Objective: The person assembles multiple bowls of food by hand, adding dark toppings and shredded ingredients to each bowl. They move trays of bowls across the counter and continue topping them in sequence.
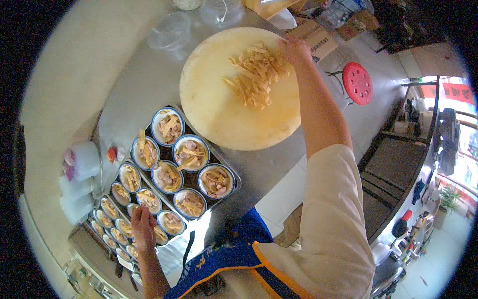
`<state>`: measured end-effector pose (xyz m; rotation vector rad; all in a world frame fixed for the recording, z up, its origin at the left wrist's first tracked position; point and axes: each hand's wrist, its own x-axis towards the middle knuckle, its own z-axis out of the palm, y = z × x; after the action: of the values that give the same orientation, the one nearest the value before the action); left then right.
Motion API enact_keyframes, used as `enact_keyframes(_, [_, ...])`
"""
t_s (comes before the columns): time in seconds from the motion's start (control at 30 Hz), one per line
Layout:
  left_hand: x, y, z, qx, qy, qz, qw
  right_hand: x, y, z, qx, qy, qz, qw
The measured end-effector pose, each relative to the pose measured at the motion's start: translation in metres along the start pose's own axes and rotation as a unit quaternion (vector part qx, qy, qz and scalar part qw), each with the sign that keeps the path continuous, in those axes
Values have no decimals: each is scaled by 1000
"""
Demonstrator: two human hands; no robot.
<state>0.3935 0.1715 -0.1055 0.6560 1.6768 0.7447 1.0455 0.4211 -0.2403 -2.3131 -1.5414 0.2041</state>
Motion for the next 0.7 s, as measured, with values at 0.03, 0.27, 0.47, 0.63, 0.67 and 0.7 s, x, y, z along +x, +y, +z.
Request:
enact_keyframes(0.03, [-1,-3,3,-8,2,3,1000,1,-5,0,-64,4,-40,997])
enact_keyframes(0.27, [-8,-10,7,-61,6,-51,997,-16,-36,-11,-72,-185,-24,980])
enact_keyframes(0.47, [-10,-7,5,-77,-18,-18,997,-39,-56,-27,2,-161,-10,987])
enact_keyframes(0.63, [-17,-12,0,-96,-37,7,995,-42,-48,-46,248,-121,98,956])
enact_keyframes(0.67, [-18,-13,-2,-90,-32,0,995,-44,-43,-46,297,-106,107,943])
enact_keyframes(0.7, [-18,-14,-4,-97,-35,-1,995,-46,-38,-46,356,-96,131,920])
